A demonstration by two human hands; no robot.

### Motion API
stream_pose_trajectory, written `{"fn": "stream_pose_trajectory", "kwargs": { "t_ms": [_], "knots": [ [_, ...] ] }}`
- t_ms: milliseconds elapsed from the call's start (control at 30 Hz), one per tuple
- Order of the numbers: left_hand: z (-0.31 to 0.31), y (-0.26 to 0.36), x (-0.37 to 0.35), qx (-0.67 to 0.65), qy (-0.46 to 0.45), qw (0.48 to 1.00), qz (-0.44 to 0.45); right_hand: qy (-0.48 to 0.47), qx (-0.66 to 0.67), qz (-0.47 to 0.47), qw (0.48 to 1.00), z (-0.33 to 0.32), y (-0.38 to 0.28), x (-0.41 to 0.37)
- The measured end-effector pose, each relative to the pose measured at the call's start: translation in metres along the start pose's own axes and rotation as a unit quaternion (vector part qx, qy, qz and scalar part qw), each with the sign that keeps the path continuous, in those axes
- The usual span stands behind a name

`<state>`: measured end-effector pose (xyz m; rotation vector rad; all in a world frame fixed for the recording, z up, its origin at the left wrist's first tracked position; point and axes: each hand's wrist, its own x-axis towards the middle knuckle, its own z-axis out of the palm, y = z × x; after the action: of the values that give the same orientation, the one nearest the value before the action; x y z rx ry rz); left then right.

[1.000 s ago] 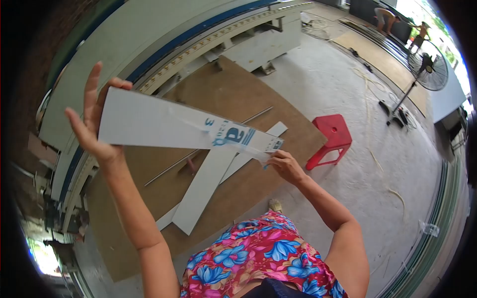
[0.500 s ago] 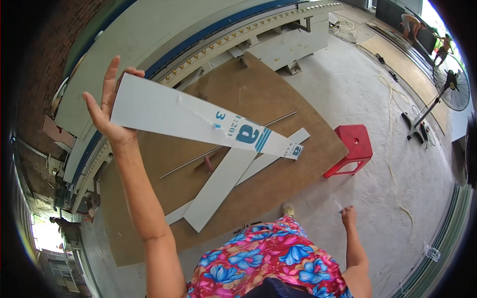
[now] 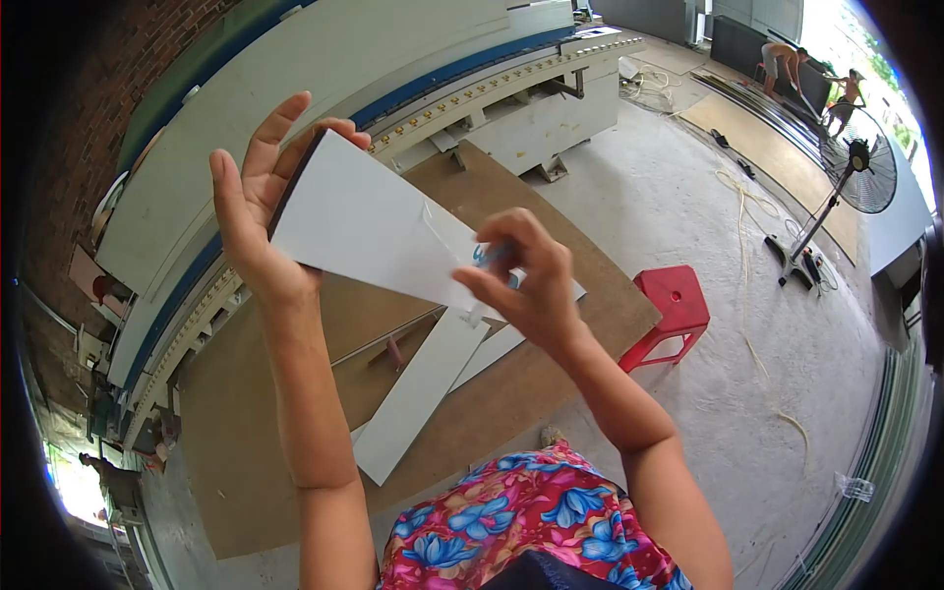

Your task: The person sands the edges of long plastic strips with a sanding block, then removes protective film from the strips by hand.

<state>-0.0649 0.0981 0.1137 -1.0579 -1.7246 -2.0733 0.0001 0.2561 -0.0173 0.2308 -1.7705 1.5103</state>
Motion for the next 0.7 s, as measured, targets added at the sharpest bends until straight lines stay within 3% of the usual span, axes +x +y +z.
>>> {"fn": "stream_pose_trajectory", "kwargs": {
  "t_ms": [167,333,567,700],
  "knots": [
    [-0.001,0.006,-0.015,0.002,0.001,1.0,0.02,0.062,-0.018,-0.031,0.997,0.034,-0.013,0.02],
    [-0.005,0.009,-0.021,0.006,-0.009,1.0,0.021,0.03,0.036,0.008,0.999,0.034,-0.019,0.017],
    [-0.01,0.011,-0.025,0.017,-0.081,0.996,0.033,0.02,0.026,-0.018,0.999,0.014,-0.015,0.013],
    [-0.019,0.006,-0.023,0.026,-0.064,0.997,0.021,0.03,0.03,0.063,0.997,0.0,0.012,-0.005]
  ]
}}
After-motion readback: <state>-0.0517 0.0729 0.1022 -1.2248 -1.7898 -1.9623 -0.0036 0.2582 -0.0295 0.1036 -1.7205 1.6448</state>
